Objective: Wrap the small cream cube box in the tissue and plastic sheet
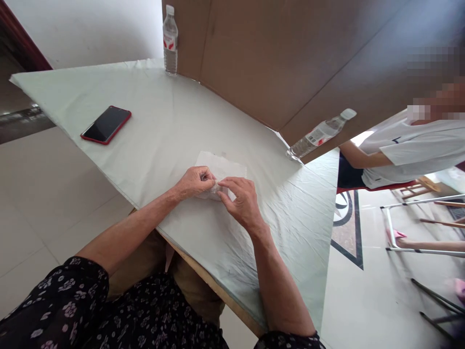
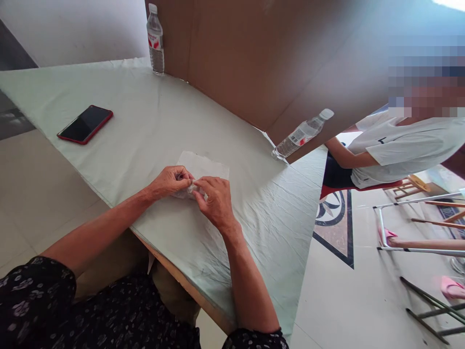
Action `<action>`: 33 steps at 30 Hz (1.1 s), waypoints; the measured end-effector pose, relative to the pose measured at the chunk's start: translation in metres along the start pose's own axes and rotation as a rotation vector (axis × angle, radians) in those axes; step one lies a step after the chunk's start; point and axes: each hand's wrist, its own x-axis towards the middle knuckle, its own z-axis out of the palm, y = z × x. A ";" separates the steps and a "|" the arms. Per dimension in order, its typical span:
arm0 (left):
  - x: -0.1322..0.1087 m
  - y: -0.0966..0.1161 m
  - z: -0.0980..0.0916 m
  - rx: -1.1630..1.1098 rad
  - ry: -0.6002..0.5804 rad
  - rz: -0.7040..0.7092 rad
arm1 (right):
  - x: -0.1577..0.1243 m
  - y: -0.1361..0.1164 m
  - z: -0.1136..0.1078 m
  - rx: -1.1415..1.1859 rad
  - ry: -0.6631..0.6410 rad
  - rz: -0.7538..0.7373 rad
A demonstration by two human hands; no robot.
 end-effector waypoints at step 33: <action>-0.010 0.011 -0.041 0.179 0.006 -0.486 | 0.001 -0.017 0.011 -0.398 -0.140 -0.110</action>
